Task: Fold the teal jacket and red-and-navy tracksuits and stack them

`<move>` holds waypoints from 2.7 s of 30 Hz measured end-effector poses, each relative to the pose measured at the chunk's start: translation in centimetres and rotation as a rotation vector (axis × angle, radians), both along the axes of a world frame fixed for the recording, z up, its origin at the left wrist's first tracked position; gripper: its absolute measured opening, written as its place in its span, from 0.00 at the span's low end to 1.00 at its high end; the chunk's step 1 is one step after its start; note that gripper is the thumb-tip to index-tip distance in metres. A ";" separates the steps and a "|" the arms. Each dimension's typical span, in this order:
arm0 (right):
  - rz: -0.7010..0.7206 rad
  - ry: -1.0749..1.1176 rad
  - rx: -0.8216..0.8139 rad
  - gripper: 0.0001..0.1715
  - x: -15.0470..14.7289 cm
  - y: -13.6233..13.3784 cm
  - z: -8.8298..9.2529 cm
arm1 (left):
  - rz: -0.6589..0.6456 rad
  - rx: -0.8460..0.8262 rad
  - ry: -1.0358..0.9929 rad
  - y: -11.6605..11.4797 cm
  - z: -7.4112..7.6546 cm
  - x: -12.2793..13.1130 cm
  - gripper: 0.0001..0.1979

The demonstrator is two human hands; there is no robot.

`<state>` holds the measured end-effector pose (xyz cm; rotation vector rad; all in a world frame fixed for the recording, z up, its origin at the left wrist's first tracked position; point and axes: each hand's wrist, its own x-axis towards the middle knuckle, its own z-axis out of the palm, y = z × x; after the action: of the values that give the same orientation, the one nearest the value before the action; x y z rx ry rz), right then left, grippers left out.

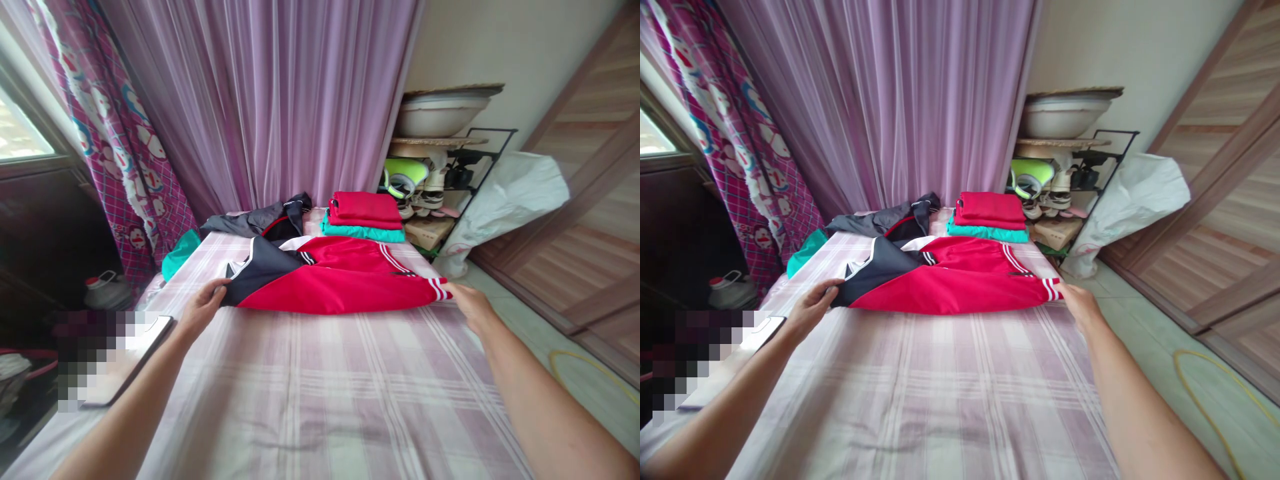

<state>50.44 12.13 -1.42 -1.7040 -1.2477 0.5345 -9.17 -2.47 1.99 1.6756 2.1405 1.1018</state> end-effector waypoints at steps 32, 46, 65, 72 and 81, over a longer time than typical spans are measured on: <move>0.648 -1.022 0.253 0.33 -3.5 -5.9 -1.1 | -0.565 -0.054 0.780 -1.1 -1.1 5.1 0.16; 0.941 -0.835 -0.233 0.21 -4.6 -8.0 3.9 | -0.587 -0.042 0.674 -6.0 -0.3 4.3 0.10; 0.541 -0.714 -0.397 0.29 -31.7 4.5 3.2 | -0.567 -0.048 0.430 -5.0 -3.8 7.0 0.18; 0.537 -0.598 -0.069 0.11 -29.8 6.6 6.2 | -0.566 -0.004 0.432 -5.0 -3.9 7.1 0.16; 0.353 -0.095 0.076 0.23 -11.0 6.2 8.0 | -0.590 0.183 0.547 -5.4 -3.6 7.5 0.16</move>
<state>39.40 18.36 6.57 -1.4669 -1.6308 0.6099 -1.67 -7.87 -1.63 2.7011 1.6019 0.7281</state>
